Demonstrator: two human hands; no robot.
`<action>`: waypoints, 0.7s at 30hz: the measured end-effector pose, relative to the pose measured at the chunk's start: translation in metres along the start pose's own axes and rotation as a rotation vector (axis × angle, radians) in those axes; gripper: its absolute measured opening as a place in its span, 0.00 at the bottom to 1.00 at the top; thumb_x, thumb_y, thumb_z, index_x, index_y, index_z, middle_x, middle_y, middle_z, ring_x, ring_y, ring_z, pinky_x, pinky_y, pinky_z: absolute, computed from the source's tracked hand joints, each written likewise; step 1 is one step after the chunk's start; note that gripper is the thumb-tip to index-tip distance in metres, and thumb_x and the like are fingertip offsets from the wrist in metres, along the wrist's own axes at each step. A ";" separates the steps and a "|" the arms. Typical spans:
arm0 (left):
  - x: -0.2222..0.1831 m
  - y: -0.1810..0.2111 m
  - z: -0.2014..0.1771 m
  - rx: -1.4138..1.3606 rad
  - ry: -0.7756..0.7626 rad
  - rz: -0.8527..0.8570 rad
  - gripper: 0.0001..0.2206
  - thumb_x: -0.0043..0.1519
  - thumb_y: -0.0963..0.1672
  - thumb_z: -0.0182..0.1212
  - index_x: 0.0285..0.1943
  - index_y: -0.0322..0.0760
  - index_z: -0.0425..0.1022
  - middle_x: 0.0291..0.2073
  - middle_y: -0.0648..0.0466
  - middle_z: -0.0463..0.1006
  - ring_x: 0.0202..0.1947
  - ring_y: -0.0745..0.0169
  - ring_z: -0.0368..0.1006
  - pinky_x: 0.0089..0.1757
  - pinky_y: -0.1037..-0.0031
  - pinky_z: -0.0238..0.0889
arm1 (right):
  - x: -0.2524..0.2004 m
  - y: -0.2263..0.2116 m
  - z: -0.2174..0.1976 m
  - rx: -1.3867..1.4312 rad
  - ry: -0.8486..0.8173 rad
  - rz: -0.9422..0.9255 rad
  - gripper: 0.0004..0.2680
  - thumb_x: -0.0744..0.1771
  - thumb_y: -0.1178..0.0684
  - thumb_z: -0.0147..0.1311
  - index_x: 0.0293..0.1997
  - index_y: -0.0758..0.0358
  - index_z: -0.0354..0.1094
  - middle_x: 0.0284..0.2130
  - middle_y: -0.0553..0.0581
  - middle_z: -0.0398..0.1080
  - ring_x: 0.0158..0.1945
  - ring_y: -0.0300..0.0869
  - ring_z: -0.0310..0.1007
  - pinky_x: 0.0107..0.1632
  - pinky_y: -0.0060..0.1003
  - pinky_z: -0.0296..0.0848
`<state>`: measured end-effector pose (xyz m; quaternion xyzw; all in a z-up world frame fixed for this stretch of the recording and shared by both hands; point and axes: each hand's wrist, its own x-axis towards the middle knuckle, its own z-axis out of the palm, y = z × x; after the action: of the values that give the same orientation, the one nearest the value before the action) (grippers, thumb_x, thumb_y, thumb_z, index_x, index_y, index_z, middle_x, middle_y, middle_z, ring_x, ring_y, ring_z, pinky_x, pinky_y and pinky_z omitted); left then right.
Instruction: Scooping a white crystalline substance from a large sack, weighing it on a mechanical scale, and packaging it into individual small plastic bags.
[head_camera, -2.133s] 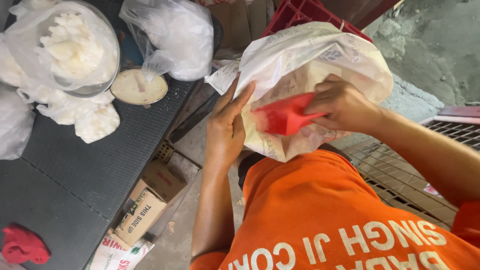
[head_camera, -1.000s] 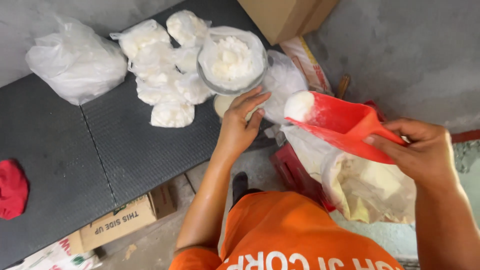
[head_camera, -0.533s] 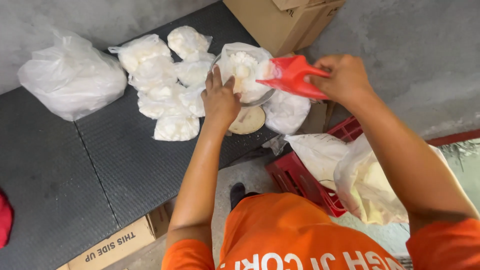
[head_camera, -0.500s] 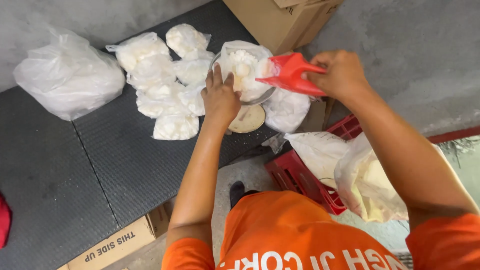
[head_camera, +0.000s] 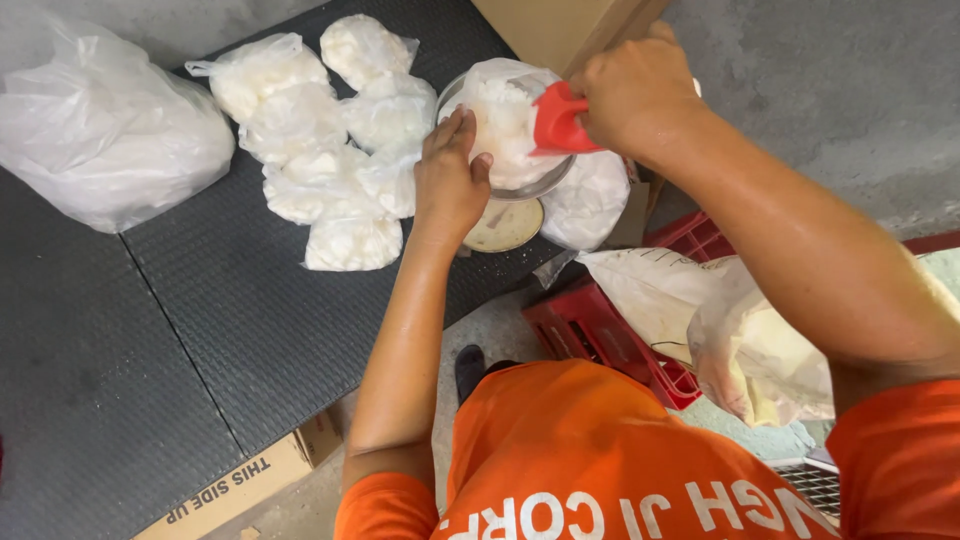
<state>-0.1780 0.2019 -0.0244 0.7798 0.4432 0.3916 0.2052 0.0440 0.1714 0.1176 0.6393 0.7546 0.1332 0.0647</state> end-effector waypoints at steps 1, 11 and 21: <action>0.001 0.000 -0.002 -0.049 0.022 0.013 0.26 0.59 0.40 0.66 0.68 0.28 0.69 0.68 0.42 0.69 0.67 0.40 0.64 0.62 0.60 0.61 | 0.001 -0.002 -0.003 -0.101 -0.068 -0.020 0.10 0.61 0.50 0.64 0.45 0.40 0.82 0.31 0.55 0.80 0.37 0.48 0.79 0.59 0.50 0.61; -0.002 -0.001 -0.016 -0.070 -0.021 0.004 0.25 0.59 0.41 0.66 0.67 0.27 0.70 0.68 0.40 0.69 0.68 0.39 0.63 0.63 0.59 0.58 | 0.001 0.000 -0.005 -0.236 -0.019 -0.068 0.05 0.62 0.50 0.60 0.36 0.42 0.81 0.27 0.53 0.78 0.33 0.47 0.79 0.63 0.50 0.60; -0.009 0.006 -0.028 -0.074 -0.069 -0.034 0.28 0.60 0.42 0.66 0.71 0.29 0.66 0.69 0.36 0.67 0.70 0.36 0.59 0.63 0.53 0.54 | -0.041 0.008 -0.029 -0.150 0.235 -0.068 0.05 0.63 0.46 0.65 0.40 0.45 0.80 0.23 0.54 0.74 0.33 0.47 0.75 0.46 0.44 0.67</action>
<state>-0.1998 0.1903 -0.0070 0.7772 0.4342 0.3768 0.2557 0.0506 0.1290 0.1441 0.5868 0.7661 0.2608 0.0278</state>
